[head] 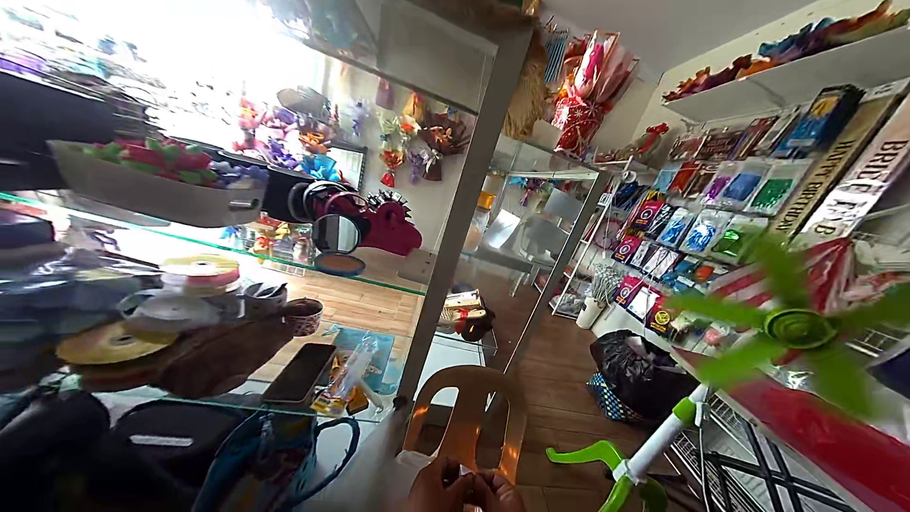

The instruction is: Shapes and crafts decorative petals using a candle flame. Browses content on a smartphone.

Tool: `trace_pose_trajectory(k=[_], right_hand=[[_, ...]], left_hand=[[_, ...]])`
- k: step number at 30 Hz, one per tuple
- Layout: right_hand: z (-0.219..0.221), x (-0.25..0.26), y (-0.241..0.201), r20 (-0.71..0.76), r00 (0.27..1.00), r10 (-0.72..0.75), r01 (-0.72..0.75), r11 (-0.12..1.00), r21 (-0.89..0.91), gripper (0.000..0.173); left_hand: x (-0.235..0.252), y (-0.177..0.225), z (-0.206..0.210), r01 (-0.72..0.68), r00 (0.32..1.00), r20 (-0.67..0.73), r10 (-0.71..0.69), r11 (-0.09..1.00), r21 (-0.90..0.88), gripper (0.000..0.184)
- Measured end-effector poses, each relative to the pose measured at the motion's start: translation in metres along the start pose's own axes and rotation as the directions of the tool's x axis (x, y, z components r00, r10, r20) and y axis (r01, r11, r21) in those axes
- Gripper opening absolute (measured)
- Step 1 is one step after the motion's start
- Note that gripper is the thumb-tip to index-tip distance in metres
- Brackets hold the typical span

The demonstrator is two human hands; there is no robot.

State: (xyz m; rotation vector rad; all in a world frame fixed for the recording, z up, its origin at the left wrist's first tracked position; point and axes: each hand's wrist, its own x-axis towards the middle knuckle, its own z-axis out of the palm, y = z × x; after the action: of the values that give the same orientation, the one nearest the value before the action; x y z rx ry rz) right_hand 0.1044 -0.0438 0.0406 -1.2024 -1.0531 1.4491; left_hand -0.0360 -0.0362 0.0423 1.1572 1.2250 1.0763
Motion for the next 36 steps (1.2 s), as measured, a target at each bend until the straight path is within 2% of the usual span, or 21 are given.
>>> trace_pose_trajectory(k=[5,9,11,14,16,18,24,30,36], right_hand=[[-0.007,0.019,0.006,0.057,0.991,-0.125,0.135,0.956,-0.26,0.02],[-0.008,0.029,0.008,0.112,0.986,-0.121,0.151,0.936,-0.319,0.019],[-0.011,0.036,0.01,0.127,0.985,-0.117,0.149,0.949,-0.277,0.019],[-0.02,0.052,0.017,0.146,0.983,-0.109,0.126,0.986,-0.106,0.026],[-0.028,0.061,0.02,0.168,0.983,-0.071,0.07,0.997,0.016,0.035],[-0.033,0.065,0.02,0.164,0.986,-0.015,0.003,0.997,0.076,0.036],[-0.053,0.066,0.018,0.105,0.994,0.033,-0.041,0.996,0.078,0.016],[-0.078,0.064,0.019,0.016,0.998,0.06,-0.061,0.988,0.139,0.011],[-0.09,0.061,0.019,-0.009,0.996,0.09,-0.087,0.983,0.159,0.009]], left_hand=[[0.008,-0.009,0.001,0.006,0.998,-0.055,-0.009,0.999,-0.047,0.016],[0.013,-0.007,-0.001,0.095,0.992,-0.077,-0.101,0.993,-0.071,0.017],[0.018,-0.006,0.001,0.122,0.988,-0.083,-0.129,0.988,-0.09,0.017],[0.028,-0.005,0.002,0.135,0.983,-0.101,-0.151,0.979,-0.15,0.016],[0.036,-0.005,0.004,0.135,0.981,-0.111,-0.156,0.974,-0.18,0.013],[0.044,-0.009,0.008,0.132,0.981,-0.114,-0.155,0.973,-0.187,0.012],[0.058,-0.017,0.028,0.164,0.983,-0.056,-0.177,0.969,-0.186,0.01],[0.064,-0.021,0.051,0.162,0.986,-0.009,-0.166,0.974,-0.159,0.008],[0.066,-0.024,0.065,0.175,0.985,0.013,-0.174,0.974,-0.144,0.009]])
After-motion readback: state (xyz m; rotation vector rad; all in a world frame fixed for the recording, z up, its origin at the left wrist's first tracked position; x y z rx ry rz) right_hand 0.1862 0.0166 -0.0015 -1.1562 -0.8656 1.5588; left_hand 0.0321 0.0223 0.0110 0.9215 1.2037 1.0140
